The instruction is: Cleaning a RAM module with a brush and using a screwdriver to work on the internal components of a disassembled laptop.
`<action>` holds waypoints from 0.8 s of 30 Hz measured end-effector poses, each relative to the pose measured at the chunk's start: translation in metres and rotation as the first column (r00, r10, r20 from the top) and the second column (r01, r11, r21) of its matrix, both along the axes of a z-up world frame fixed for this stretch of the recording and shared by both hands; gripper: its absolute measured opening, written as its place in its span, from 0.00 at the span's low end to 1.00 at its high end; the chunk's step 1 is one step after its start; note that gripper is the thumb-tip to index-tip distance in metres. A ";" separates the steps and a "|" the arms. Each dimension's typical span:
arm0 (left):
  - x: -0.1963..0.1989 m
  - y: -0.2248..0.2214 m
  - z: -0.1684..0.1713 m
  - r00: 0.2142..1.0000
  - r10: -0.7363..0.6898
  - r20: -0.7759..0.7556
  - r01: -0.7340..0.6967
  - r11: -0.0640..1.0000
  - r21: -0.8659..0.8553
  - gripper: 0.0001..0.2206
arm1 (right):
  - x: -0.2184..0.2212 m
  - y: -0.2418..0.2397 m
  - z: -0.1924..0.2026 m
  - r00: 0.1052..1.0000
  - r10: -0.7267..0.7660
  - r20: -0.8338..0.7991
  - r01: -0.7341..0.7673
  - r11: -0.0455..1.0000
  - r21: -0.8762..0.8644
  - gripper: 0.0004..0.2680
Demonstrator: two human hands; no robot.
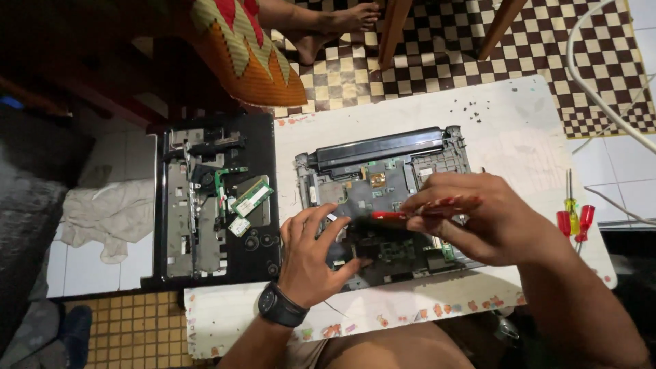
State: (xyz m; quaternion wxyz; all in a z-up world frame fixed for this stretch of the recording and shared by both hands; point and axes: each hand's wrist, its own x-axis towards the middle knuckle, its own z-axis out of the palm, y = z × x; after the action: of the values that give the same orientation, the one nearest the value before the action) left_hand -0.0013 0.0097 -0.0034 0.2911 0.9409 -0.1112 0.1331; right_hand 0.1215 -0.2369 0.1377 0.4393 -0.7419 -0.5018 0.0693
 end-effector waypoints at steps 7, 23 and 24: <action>0.000 0.000 0.004 0.999 0.018 -0.042 -0.018 1.000 -0.005 0.37 | -0.007 0.003 -0.011 0.997 0.050 0.053 -0.044 0.993 -0.110 0.22; -0.001 0.000 0.011 0.999 0.037 -0.038 -0.039 0.998 -0.058 0.40 | -0.019 -0.001 -0.012 0.990 -0.016 0.141 0.030 0.995 -0.098 0.08; -0.001 0.002 0.014 0.998 0.044 -0.032 -0.047 0.994 -0.100 0.40 | -0.019 0.002 -0.008 0.996 0.044 0.080 -0.037 0.995 -0.089 0.07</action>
State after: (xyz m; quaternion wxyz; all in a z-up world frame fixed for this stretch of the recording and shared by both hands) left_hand -0.0022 0.0116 0.0108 0.3367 0.9292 -0.0783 0.1310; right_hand 0.1026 -0.2352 0.1300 0.3840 -0.7523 -0.5309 0.0695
